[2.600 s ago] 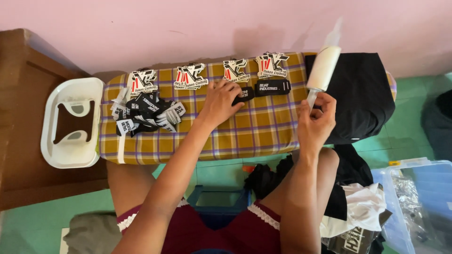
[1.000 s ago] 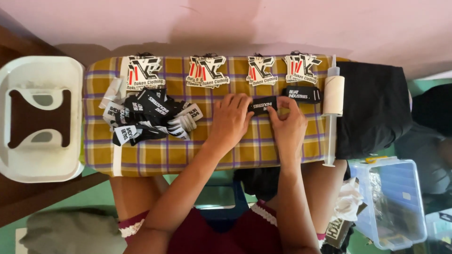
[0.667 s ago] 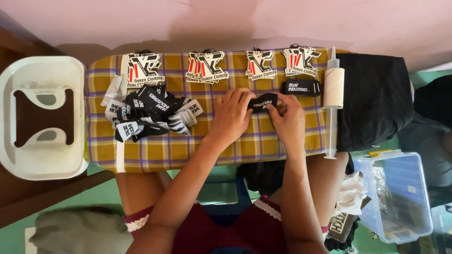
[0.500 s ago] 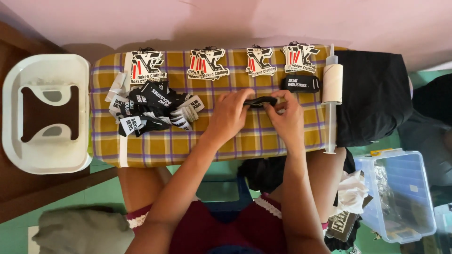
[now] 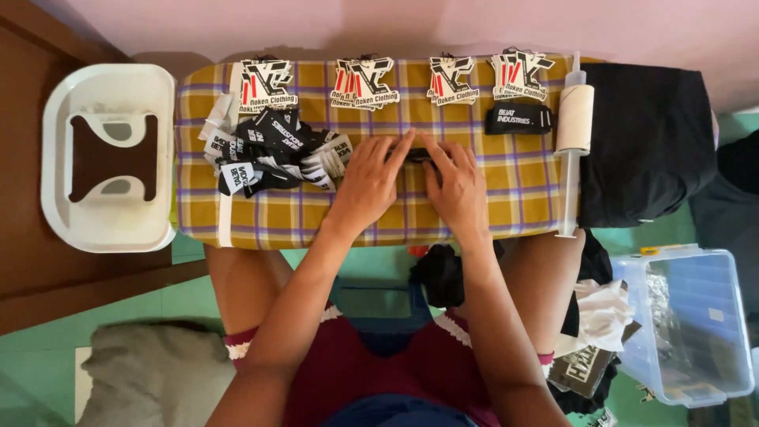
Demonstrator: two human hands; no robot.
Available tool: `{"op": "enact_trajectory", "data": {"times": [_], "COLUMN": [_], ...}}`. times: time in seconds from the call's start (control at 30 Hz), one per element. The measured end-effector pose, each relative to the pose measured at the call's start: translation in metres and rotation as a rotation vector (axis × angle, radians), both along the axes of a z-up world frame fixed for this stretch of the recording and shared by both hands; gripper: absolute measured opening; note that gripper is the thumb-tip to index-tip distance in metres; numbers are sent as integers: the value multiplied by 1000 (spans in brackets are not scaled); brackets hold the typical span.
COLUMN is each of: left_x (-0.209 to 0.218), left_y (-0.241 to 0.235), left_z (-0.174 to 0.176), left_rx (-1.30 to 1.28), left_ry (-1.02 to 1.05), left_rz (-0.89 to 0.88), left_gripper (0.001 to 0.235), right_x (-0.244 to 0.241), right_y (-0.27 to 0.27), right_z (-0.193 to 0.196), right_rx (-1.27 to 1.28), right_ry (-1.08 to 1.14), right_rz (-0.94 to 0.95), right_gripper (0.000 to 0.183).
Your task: The person sits at a low table and repeatedly applies glue from a syringe to small black rectangular tags. They pick up each tag, apply glue to one side, and place it back on the table. The process is repeated for multiple tags throughout the clip.
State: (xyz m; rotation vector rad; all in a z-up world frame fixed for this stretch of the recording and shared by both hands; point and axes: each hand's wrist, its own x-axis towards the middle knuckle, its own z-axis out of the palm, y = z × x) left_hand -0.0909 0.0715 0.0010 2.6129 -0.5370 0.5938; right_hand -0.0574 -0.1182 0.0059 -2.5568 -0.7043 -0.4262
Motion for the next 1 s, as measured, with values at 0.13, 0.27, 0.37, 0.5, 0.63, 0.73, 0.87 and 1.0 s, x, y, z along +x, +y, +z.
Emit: {"op": "enact_trajectory", "data": {"times": [0.13, 0.27, 0.37, 0.5, 0.63, 0.73, 0.87, 1.0], "left_x": [-1, 2, 3, -3, -6, -10, 3, 4], "left_y": [-2, 1, -2, -11, -16, -6, -1, 2], "left_z": [4, -2, -4, 16, 40, 66, 36, 43], "left_rx": [20, -9, -114, -1018, -1728, -1761, -1811, -1896], "left_ry": [0, 20, 43, 186, 447, 517, 487, 451], "left_rz": [47, 38, 18, -20, -365, -473, -445, -460], "left_gripper": [59, 55, 40, 24, 51, 46, 35, 28], "right_x": [-2, -1, 1, 0, -5, -7, -13, -16], "right_y": [4, 6, 3, 6, 21, 30, 36, 39], "right_z": [8, 10, 17, 20, -14, -21, -22, -19], "right_rx": [22, 50, 273, 782, 1325, 1490, 1547, 1585], "right_ry": [-24, -12, 151, 528, 880, 1033, 1145, 1195], "right_rz": [-1, 45, 67, 66, 108, 120, 164, 245], "right_gripper": [41, 40, 23, 19, 20, 18, 21, 16]}}
